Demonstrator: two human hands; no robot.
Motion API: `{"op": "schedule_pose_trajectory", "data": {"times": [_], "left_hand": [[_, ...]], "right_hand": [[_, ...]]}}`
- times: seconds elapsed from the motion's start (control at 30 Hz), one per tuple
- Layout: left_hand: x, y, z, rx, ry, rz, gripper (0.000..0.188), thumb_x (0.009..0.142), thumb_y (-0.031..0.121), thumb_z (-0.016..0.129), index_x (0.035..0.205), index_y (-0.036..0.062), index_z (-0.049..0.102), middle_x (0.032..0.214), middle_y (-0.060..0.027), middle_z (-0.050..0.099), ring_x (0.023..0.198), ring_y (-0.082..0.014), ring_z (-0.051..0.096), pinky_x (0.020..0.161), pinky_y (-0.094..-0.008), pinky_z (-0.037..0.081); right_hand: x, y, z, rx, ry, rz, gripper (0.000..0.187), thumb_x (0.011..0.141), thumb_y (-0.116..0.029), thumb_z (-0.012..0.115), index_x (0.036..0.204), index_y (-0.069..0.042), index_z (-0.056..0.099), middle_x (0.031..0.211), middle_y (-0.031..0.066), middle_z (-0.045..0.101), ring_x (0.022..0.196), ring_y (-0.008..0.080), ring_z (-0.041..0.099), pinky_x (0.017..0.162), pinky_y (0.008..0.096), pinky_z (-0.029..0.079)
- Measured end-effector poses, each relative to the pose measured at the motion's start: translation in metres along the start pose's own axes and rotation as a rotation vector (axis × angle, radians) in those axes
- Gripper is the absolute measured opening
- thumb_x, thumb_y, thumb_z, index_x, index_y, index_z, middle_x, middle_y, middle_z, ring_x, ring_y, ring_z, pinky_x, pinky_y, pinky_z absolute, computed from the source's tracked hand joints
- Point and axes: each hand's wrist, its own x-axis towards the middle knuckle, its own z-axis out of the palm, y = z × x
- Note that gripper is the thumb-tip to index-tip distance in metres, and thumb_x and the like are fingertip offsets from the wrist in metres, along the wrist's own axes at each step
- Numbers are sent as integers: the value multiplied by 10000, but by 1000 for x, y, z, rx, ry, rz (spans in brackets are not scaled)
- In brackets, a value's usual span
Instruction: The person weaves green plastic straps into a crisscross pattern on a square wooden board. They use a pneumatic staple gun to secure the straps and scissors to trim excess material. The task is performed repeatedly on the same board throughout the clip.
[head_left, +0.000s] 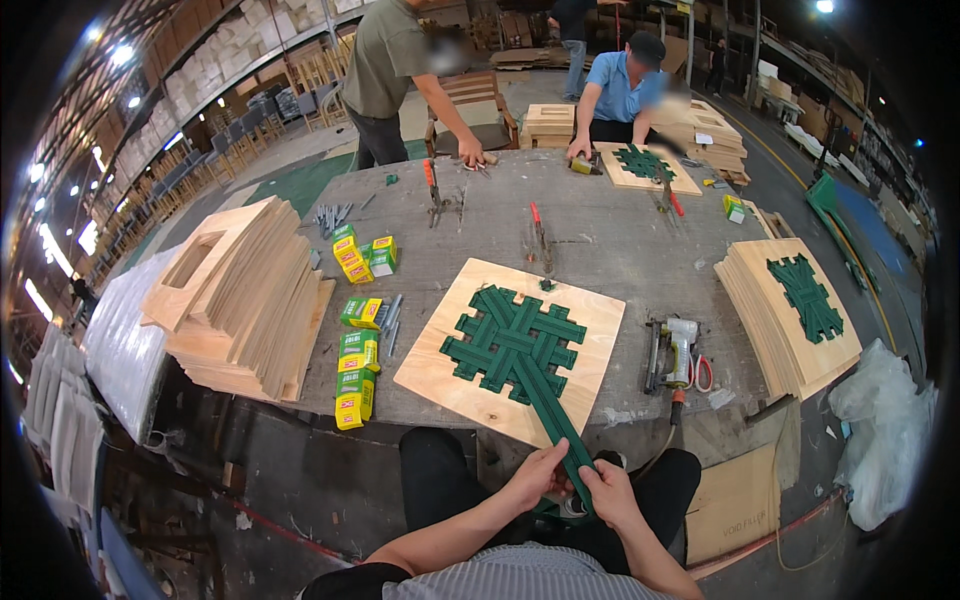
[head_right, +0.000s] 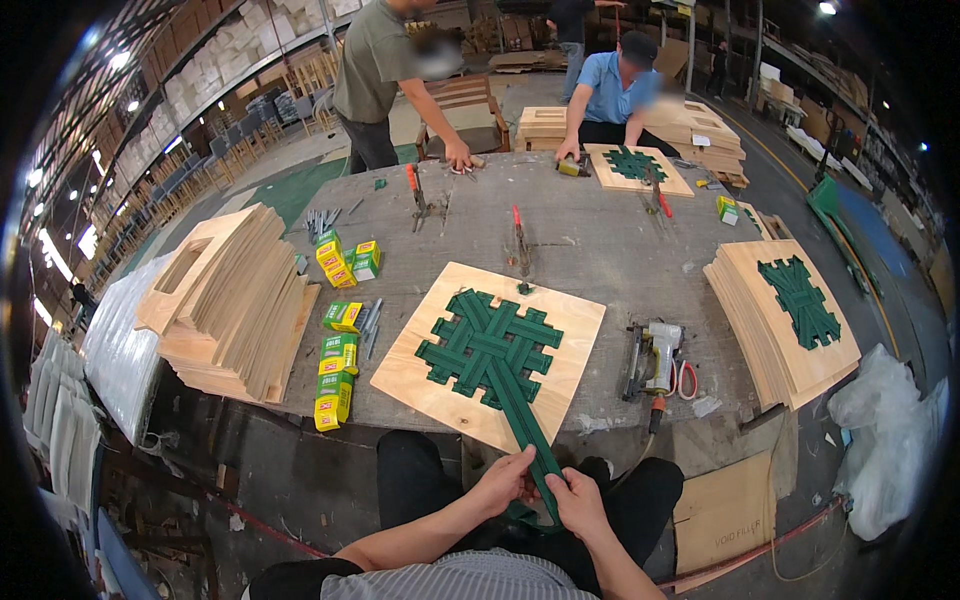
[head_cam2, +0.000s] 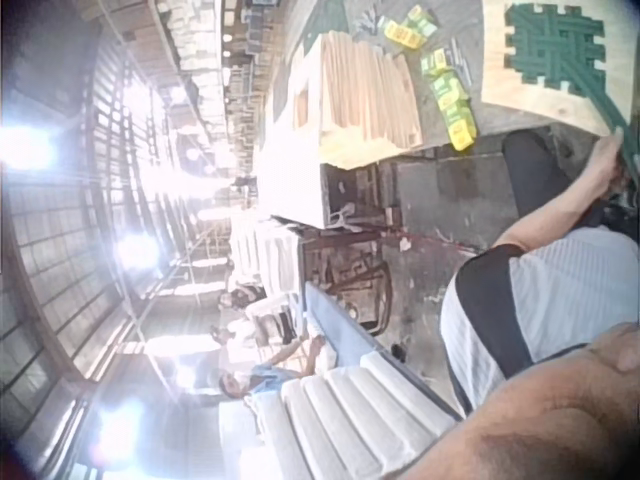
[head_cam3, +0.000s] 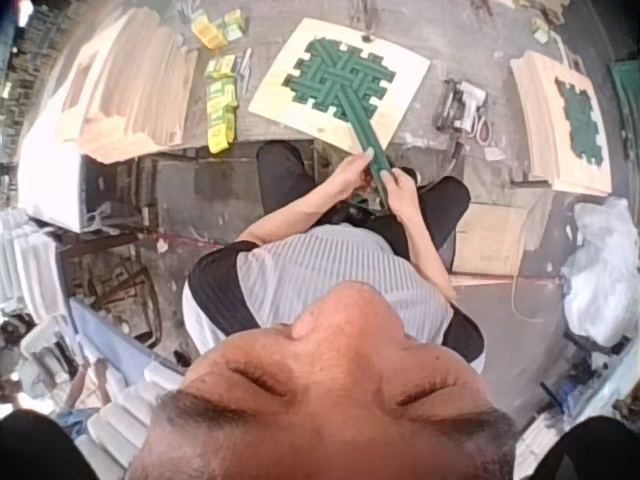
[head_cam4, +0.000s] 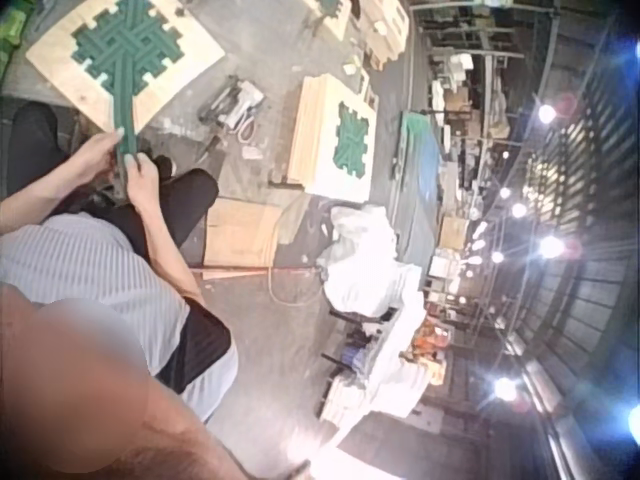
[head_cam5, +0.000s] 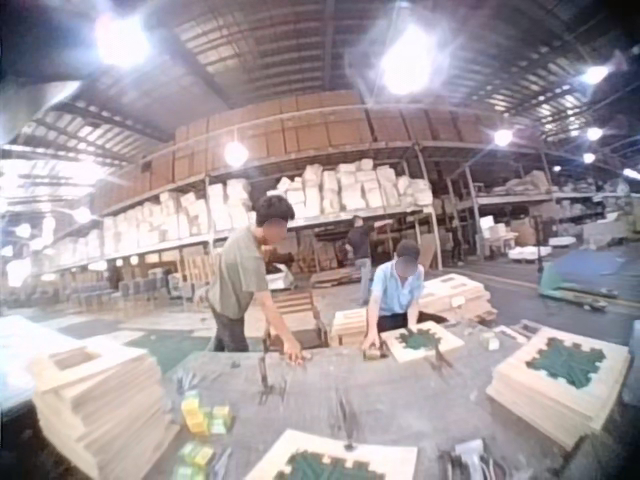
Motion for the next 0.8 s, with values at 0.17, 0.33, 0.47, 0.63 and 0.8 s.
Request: {"op": "schedule_pose_trajectory", "data": {"times": [0.17,0.33,0.47,0.63,0.8], "left_hand": [[15,13,8,101,96,47,451,1046,539,571,987,98,650,767,0,656,635,-124,620,567,-275,482],[10,27,9,87,79,54,405,1042,496,605,969,99,637,746,3,636,551,-107,585,494,-258,437],[0,30,11,93,19,38,408,1060,489,571,956,99,628,728,3,616,510,-112,565,467,-261,428],[-8,16,16,180,50,32,415,1066,484,560,995,87,657,796,-12,666,498,-119,559,449,-275,423],[-10,28,-1,829,303,285,490,1041,494,579,887,48,710,707,-78,687,612,-222,669,563,-383,507]], "right_hand": [[23,6,-26,-196,-74,-7,276,1038,-218,623,943,28,705,760,19,655,703,79,567,632,296,473],[75,-29,-48,-47,-72,152,421,1111,-320,477,1106,43,689,963,134,734,795,211,708,722,345,573],[116,-43,-8,78,-280,238,526,1125,-406,431,1233,65,636,1104,171,732,889,242,713,777,380,580],[163,-43,34,353,-511,469,474,1132,-374,403,1305,28,586,1077,134,698,898,242,690,797,421,593],[178,-31,41,442,-471,516,334,1131,-336,417,1171,-42,571,786,5,557,624,144,506,601,353,481]]}}
